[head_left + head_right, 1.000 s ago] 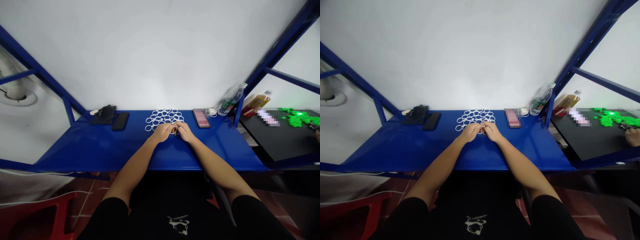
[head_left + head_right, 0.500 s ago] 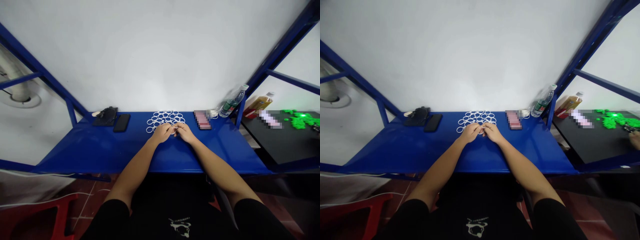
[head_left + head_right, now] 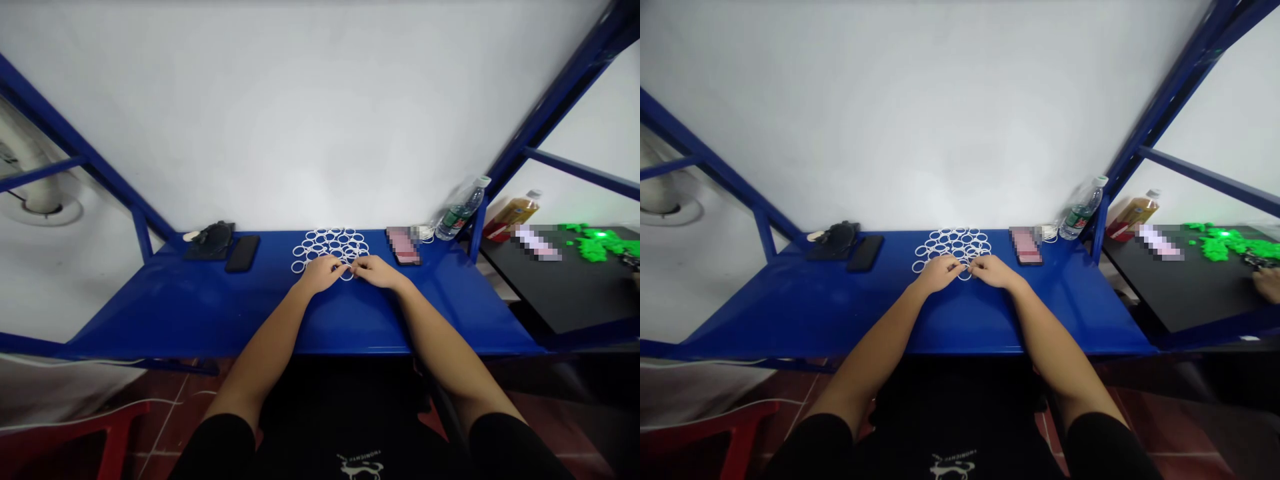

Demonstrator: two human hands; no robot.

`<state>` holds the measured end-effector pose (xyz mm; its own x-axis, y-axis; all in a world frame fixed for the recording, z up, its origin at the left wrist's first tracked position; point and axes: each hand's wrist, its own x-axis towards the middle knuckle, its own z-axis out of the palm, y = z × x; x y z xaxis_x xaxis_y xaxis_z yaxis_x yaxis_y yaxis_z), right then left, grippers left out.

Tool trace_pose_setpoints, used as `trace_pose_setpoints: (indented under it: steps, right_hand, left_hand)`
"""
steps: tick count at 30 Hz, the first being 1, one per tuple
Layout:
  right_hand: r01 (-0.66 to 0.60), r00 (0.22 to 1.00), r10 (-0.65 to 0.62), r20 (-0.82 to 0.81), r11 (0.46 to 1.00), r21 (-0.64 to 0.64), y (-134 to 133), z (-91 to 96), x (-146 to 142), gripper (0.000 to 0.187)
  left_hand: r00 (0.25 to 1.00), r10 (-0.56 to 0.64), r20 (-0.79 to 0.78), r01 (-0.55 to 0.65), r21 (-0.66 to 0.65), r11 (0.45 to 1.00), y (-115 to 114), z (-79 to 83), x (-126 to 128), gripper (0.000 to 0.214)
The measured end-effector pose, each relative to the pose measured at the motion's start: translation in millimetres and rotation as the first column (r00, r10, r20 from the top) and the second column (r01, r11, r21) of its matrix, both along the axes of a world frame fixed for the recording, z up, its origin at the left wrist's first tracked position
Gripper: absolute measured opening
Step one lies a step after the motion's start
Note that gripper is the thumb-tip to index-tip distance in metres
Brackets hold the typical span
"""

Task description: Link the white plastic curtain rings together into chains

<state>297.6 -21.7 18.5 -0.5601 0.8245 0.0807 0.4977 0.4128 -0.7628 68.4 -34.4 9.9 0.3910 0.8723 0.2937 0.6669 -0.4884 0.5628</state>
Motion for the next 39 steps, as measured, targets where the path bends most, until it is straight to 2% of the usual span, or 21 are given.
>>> trace_pose_setpoints:
  steps: [3,5,8,10,15,20,24,26,28,30,32,34,35,37,39]
  right_hand:
    - [-0.024,0.996,0.032,0.079,0.995,-0.099,2.7,3.7,10.6,0.034]
    - [0.0,0.992,0.011,0.125,0.996,-0.091,4.8,5.4,17.1,0.039]
    - [0.113,0.98,-0.123,0.155,0.991,0.071,9.3,5.0,24.3,0.027]
    - [0.191,0.964,-0.221,0.146,0.962,0.197,13.2,2.1,26.7,0.02]
    - [0.256,0.942,-0.312,0.12,0.904,0.343,21.4,-12.6,23.4,0.031]
    - [0.259,0.926,-0.332,0.177,0.904,0.34,24.2,-23.7,13.8,0.043]
    - [0.243,0.915,-0.327,0.234,0.913,0.328,24.7,-24.1,11.5,0.039]
    - [0.25,0.923,-0.328,0.201,0.909,0.334,24.0,-22.3,12.0,0.036]
    - [0.286,0.938,-0.334,0.092,0.897,0.337,22.0,-19.6,11.6,0.034]
    - [0.337,0.942,-0.321,-0.101,0.898,0.283,18.4,-16.1,8.5,0.029]
    - [0.318,0.909,-0.262,-0.325,0.939,0.134,13.3,-12.5,2.1,0.022]
    - [0.18,0.849,-0.186,-0.495,0.982,-0.061,7.2,-9.6,-6.3,0.017]
    - [0.094,0.822,-0.159,-0.547,0.985,-0.145,4.3,-8.5,-10.5,0.017]
    - [-0.025,0.781,-0.146,-0.607,0.964,-0.265,-0.5,-7.1,-17.5,0.018]
    - [-0.057,0.754,-0.172,-0.633,0.944,-0.324,-3.1,-6.5,-21.1,0.017]
  left_hand:
    - [0.996,-0.074,-0.048,0.073,-0.036,0.997,0.7,-4.6,2.1,0.022]
    - [0.991,-0.118,-0.062,0.116,-0.048,0.992,0.9,-8.9,4.6,0.015]
    - [0.985,-0.16,-0.064,0.157,-0.051,0.986,0.3,-15.0,9.1,0.012]
    - [0.982,-0.176,-0.07,0.172,-0.056,0.984,-0.4,-17.6,11.6,0.012]
    - [0.978,-0.189,-0.086,0.183,-0.079,0.98,-2.2,-16.3,13.5,0.01]
    - [0.965,-0.245,-0.087,0.239,-0.074,0.968,-4.9,-12.7,12.8,0.017]
    - [0.967,-0.245,-0.065,0.24,-0.076,0.968,-6.6,-12.6,13.7,0.017]
    - [0.976,-0.21,-0.057,0.206,-0.076,0.976,-7.0,-12.2,14.7,0.017]
    - [0.988,-0.151,-0.034,0.149,-0.06,0.987,-7.3,-10.9,15.4,0.02]
    - [0.997,-0.076,0.017,0.077,-0.045,0.996,-7.5,-8.9,15.6,0.029]
    - [0.996,-0.007,0.083,0.011,-0.042,0.999,-7.7,-6.6,15.0,0.041]
    - [0.99,0.026,0.139,-0.022,-0.037,0.999,-7.7,-4.4,13.7,0.047]
    - [0.988,0.021,0.152,-0.017,-0.028,0.999,-7.6,-3.4,12.9,0.044]
    - [0.99,-0.027,0.14,0.027,0.0,1.0,-7.6,-1.7,11.7,0.032]
    - [0.992,-0.074,0.099,0.072,0.03,0.997,-7.7,-0.5,11.3,0.033]
